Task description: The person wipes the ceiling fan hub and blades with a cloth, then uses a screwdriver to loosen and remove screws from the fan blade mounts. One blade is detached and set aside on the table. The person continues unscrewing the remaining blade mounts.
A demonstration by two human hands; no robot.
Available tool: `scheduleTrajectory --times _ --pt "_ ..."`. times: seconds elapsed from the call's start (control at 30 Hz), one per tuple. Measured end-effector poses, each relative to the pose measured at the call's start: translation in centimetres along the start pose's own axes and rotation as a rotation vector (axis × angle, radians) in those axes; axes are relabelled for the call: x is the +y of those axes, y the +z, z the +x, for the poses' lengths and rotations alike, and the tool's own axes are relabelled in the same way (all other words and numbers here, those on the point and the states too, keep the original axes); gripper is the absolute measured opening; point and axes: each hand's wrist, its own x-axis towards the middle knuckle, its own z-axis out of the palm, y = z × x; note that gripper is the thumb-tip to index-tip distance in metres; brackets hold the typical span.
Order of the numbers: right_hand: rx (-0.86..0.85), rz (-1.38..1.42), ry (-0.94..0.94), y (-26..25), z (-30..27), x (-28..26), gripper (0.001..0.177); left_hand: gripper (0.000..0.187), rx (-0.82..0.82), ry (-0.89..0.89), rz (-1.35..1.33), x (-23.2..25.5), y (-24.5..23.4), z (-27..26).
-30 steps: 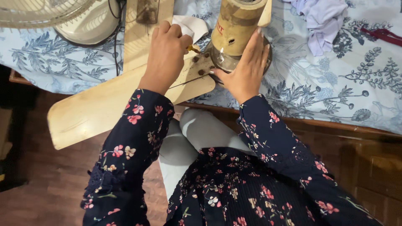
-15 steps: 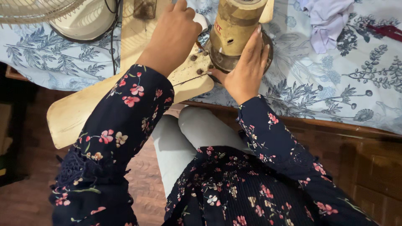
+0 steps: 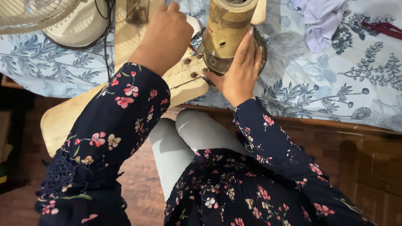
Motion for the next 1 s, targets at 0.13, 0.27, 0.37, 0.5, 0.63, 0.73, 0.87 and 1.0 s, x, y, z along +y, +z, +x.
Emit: scheduleTrajectory --times 0.13,0.27,0.37,0.5,0.63,0.73,0.87,1.0 --pt "-0.002 -0.008 0.019 0.0 0.2 -0.4 0.148 0.014 -0.015 0.069 0.064 1.5 -1.3 1.0" --pt "-0.02 -0.022 0.043 0.0 0.2 -0.8 0.148 0.016 -0.028 0.171 0.222 2.1 -2.1 1.6" --pt "-0.027 -0.034 0.039 0.0 0.1 -1.1 0.148 0.016 -0.09 0.175 0.118 1.4 -1.9 1.0" --pt "-0.019 -0.057 0.031 0.2 0.3 -1.2 0.148 0.018 -0.282 0.054 0.021 0.3 -0.9 0.3" --pt "-0.019 -0.04 0.047 0.2 0.2 -1.2 0.15 0.013 -0.353 -0.035 -0.129 -0.4 -0.5 -0.5" --pt "-0.014 -0.031 0.054 0.2 0.1 -0.8 0.149 0.016 -0.231 -0.053 -0.223 -0.4 -1.0 -0.7" --pt "-0.001 -0.022 0.044 0.1 0.2 -0.2 0.147 0.018 0.001 0.054 -0.269 -0.6 -2.1 -0.9" --pt "0.013 -0.02 0.041 0.2 0.5 -0.3 0.15 0.01 -0.002 0.07 -0.242 -0.3 -2.1 0.1"
